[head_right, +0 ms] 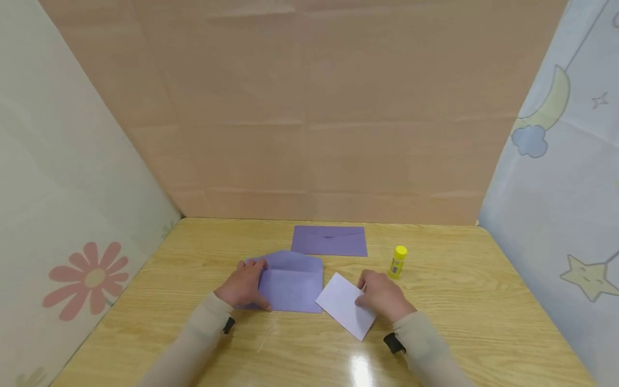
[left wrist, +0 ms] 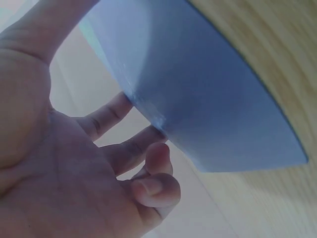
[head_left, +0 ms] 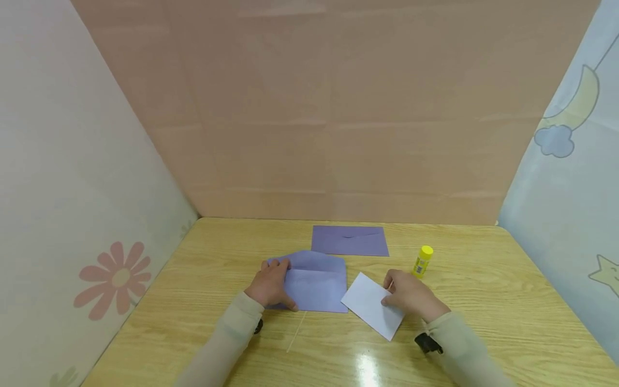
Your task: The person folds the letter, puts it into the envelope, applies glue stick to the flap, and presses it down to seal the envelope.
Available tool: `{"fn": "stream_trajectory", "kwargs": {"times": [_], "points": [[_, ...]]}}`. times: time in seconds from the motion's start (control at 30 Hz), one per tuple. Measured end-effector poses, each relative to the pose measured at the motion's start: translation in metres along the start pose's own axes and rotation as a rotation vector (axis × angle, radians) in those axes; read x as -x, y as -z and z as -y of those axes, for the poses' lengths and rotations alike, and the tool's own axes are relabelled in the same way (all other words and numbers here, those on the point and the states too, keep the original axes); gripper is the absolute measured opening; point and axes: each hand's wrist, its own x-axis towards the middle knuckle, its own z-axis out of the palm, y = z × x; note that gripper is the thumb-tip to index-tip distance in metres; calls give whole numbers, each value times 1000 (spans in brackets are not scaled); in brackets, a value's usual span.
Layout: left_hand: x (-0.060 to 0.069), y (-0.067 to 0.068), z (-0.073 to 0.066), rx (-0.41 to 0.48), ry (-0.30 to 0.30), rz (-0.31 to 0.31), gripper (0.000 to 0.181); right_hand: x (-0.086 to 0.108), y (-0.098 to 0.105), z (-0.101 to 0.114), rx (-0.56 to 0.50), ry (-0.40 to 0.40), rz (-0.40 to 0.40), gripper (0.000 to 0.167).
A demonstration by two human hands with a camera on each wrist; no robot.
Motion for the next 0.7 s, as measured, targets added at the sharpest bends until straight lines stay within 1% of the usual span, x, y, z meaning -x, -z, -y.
{"fn": "stream_trajectory", "kwargs": {"times": [0.17,0.27,0.33,0.47,0.6,0.7], "points": [[1,-4,0,-12,-4,-6,89,1,17,3,-126,118,44,8],[1,-7,-1,-13,-18,-7,89,1,23,6,-162,183,17,4],[3,-8,-4,-11,-36,-3,89,0,24,9,-169,211,-30,6],[6,-12,-14,-28,-105,-10,89,-5,16,15,-236,218,-114,13],[10,-17,-31,-93,-175,-29,88,-13,2,22,-305,200,-183,18],[13,-19,-43,-149,-201,-36,89,-18,-7,26,-311,209,-236,16]]}}
